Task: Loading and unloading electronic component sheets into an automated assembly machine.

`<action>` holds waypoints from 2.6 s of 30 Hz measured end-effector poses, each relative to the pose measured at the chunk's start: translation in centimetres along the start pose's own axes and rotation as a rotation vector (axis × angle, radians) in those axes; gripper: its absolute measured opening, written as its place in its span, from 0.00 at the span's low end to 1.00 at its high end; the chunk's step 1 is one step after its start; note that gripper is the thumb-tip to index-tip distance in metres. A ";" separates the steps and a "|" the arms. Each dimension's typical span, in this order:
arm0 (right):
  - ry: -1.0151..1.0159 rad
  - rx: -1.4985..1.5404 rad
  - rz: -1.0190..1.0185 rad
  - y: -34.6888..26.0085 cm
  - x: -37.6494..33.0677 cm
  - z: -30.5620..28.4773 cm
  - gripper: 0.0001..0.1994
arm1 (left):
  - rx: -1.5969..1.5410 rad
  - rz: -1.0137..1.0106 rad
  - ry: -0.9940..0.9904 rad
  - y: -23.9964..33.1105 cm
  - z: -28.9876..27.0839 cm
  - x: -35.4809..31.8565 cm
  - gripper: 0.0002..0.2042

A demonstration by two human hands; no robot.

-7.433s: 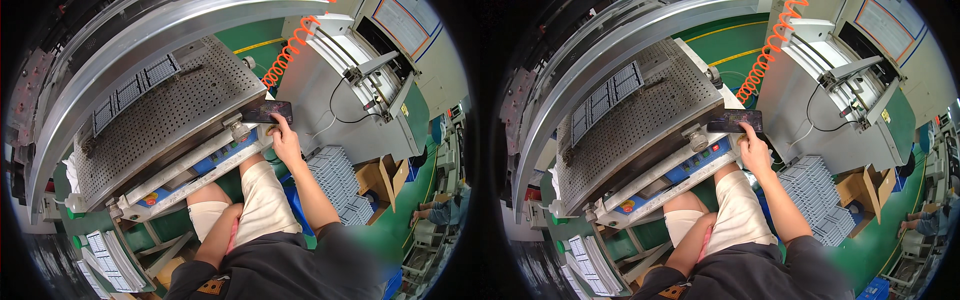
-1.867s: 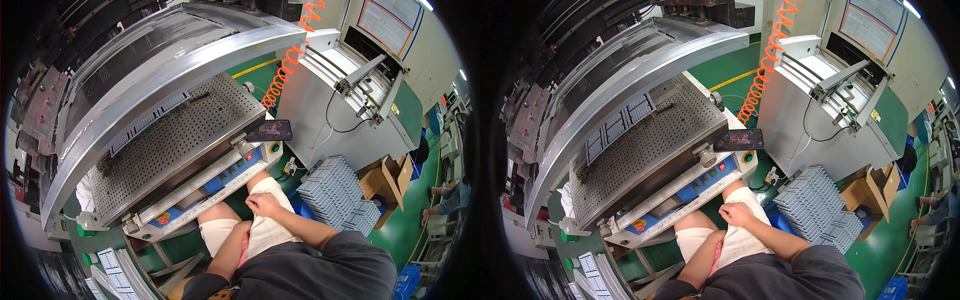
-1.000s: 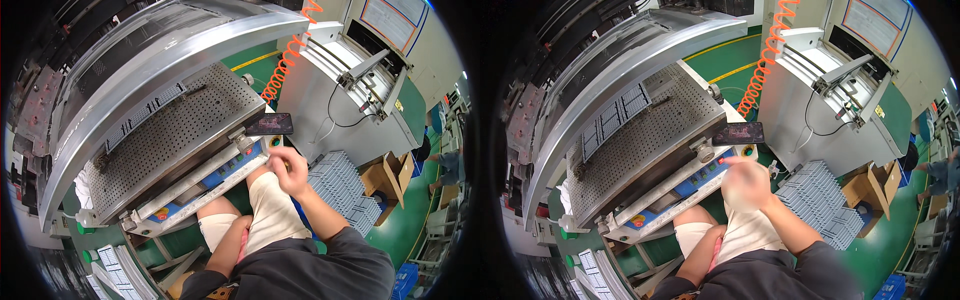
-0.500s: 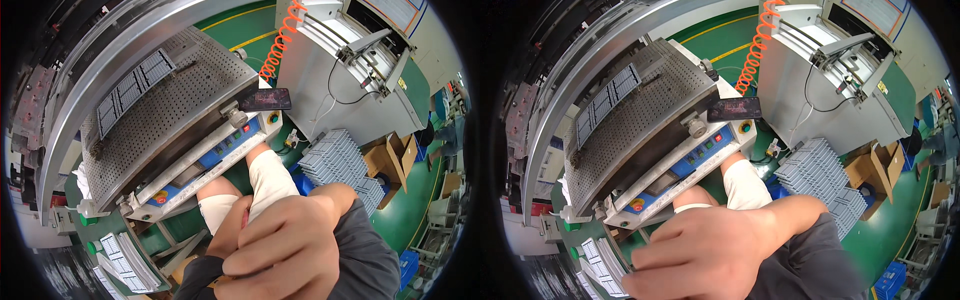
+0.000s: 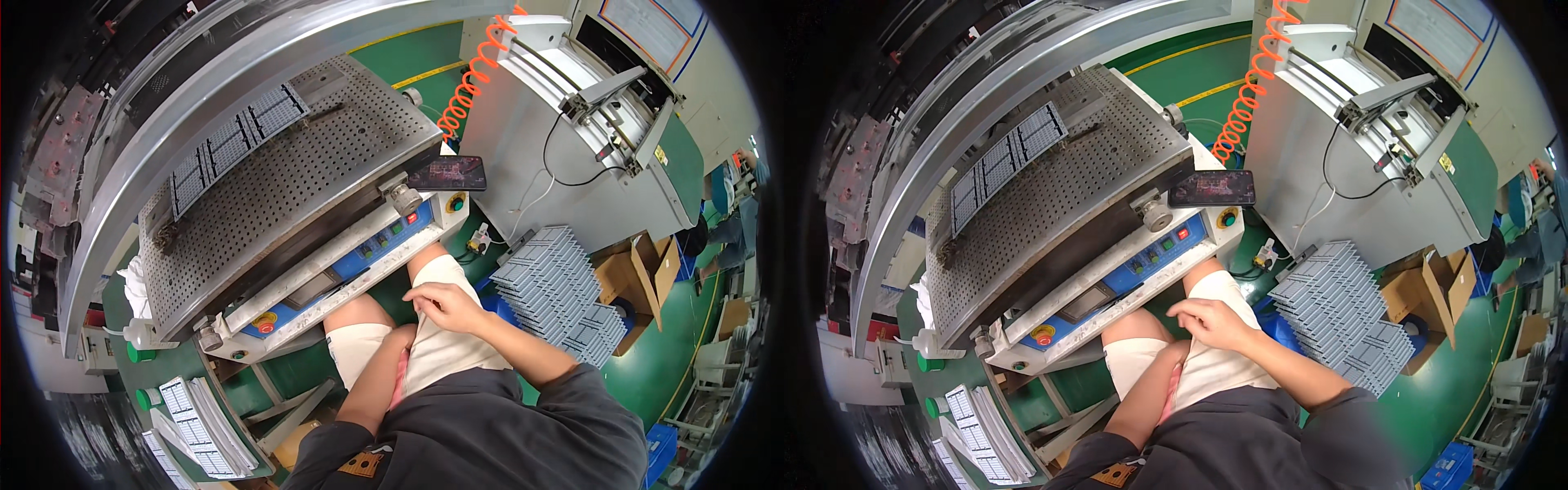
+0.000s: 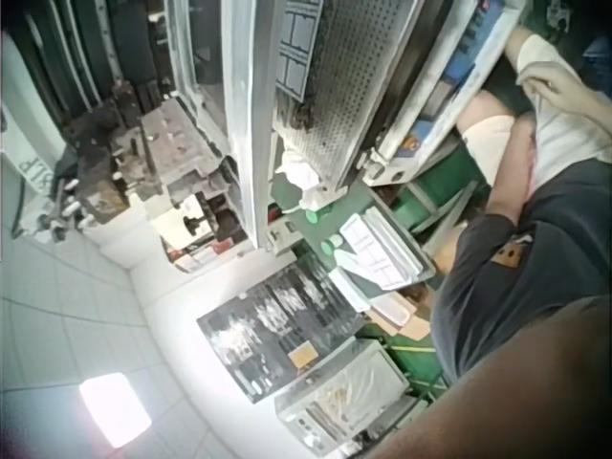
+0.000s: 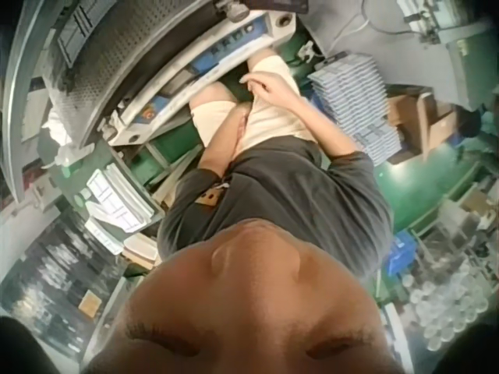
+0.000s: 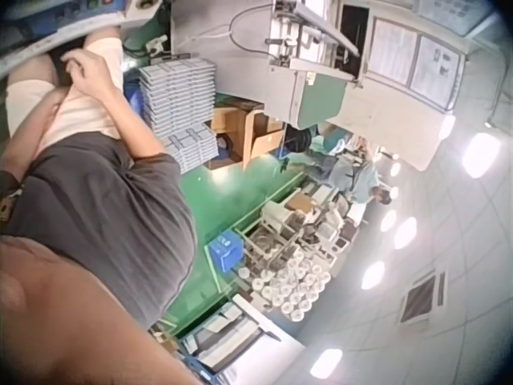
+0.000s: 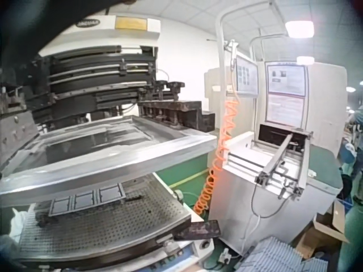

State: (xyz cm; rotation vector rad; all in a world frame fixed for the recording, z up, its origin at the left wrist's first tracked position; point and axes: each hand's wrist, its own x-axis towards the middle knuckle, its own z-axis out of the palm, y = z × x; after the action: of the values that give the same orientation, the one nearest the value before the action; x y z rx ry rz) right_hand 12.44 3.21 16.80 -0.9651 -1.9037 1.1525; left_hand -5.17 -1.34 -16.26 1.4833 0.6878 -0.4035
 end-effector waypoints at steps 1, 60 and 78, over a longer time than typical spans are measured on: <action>-0.001 0.000 -0.002 2.6 -0.9 0.7 0.12 | 0.007 0.004 0.000 -0.5 0.2 -0.1 0.19; 0.935 -0.465 1.199 9.7 -38.1 -16.3 0.13 | 0.161 0.000 0.697 9.8 -2.8 -6.5 0.20; 0.786 0.663 0.535 -6.5 -21.4 -14.0 0.10 | -0.391 0.661 0.681 31.2 1.0 -19.6 0.15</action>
State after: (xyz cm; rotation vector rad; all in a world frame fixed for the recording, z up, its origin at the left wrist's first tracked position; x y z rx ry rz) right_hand 33.03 -11.82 23.80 -1.2987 -0.5897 1.2971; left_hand 0.24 -3.20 20.17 1.3630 0.6971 0.7371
